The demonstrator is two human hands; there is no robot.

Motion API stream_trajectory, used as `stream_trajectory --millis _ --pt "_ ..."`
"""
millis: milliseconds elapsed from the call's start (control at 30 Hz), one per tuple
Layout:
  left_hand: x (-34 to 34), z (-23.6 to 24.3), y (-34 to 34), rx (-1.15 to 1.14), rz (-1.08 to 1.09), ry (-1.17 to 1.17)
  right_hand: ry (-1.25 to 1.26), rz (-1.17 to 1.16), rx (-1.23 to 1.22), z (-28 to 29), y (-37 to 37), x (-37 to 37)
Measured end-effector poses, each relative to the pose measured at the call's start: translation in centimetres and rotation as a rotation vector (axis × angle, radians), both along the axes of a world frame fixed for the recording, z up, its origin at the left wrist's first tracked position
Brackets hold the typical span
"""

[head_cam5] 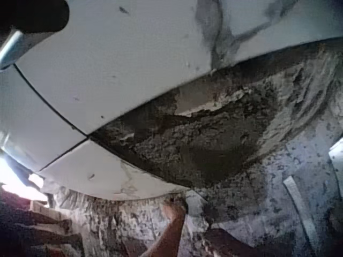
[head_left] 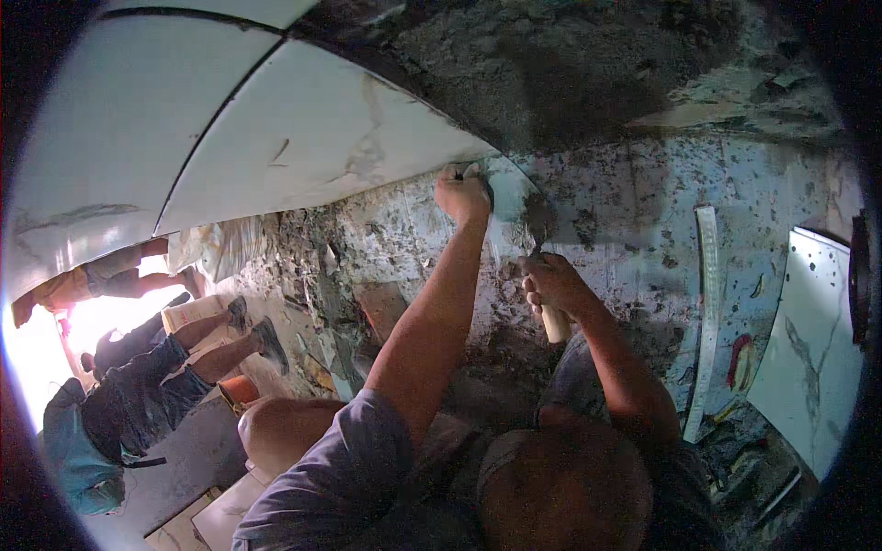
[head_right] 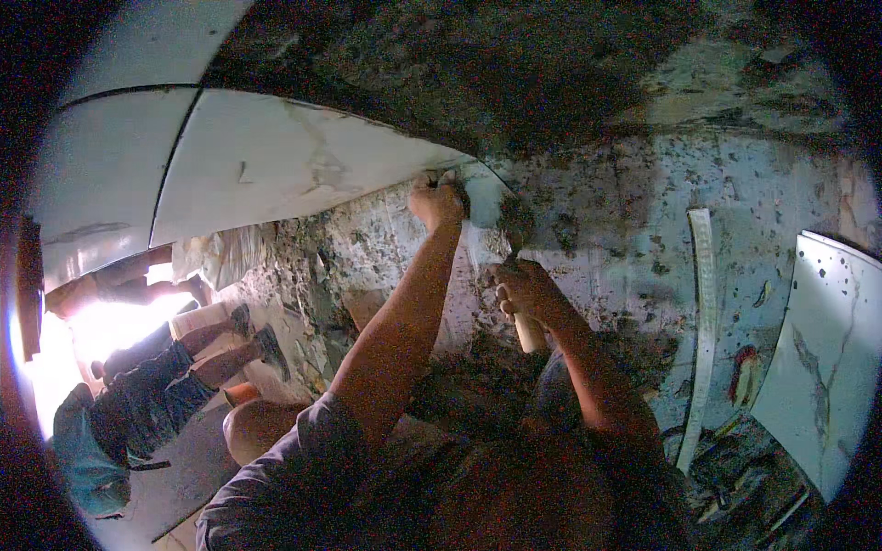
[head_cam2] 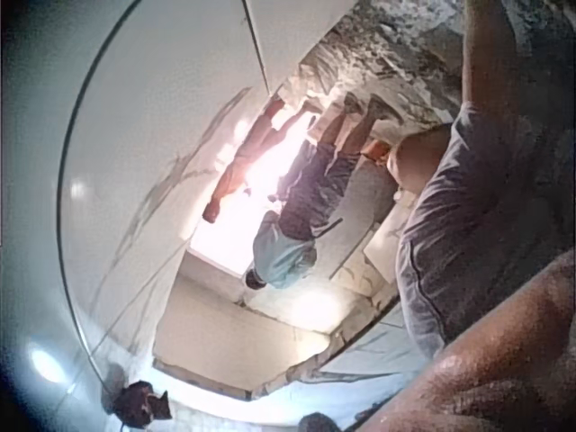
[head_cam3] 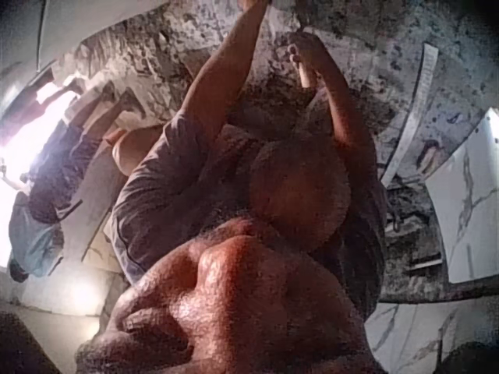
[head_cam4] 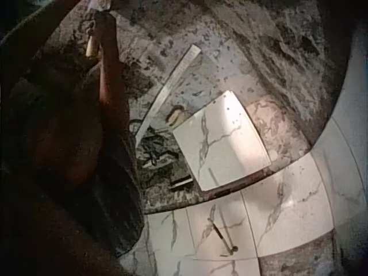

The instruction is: The person aligns wall tiles, applies and shapes mortar using a trowel and by hand, and cleans out a bucket. Then, the person aligns the tiles using a metal straight edge and taps them into place.

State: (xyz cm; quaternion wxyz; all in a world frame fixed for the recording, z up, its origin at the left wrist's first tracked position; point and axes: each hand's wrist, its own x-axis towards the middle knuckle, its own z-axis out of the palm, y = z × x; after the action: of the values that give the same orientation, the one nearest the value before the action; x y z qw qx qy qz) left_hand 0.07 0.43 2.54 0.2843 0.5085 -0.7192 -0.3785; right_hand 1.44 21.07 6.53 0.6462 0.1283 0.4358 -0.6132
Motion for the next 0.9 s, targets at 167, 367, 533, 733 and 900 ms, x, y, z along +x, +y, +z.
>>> stream_trajectory --millis 167,367,533,733,900 --pt "0.1 0.6 0.1 -0.126 -0.062 -0.181 -0.035 -0.073 -0.111 0.5 2.7 0.8" --pt "2.3 2.3 -0.8 -0.052 -0.036 0.005 0.245 0.215 0.097 1.0 6.0 0.8" --pt "6.8 3.6 -4.1 -0.276 -0.128 0.027 0.848 0.634 0.528 3.5 4.6 -1.0" --pt "11.8 6.4 -14.0 -0.614 0.430 -0.088 1.533 -0.131 0.259 11.3 -3.3 -4.1" --pt "13.9 17.4 -21.1 -0.725 0.406 0.464 2.102 -0.568 0.094 19.3 -11.7 -5.9"
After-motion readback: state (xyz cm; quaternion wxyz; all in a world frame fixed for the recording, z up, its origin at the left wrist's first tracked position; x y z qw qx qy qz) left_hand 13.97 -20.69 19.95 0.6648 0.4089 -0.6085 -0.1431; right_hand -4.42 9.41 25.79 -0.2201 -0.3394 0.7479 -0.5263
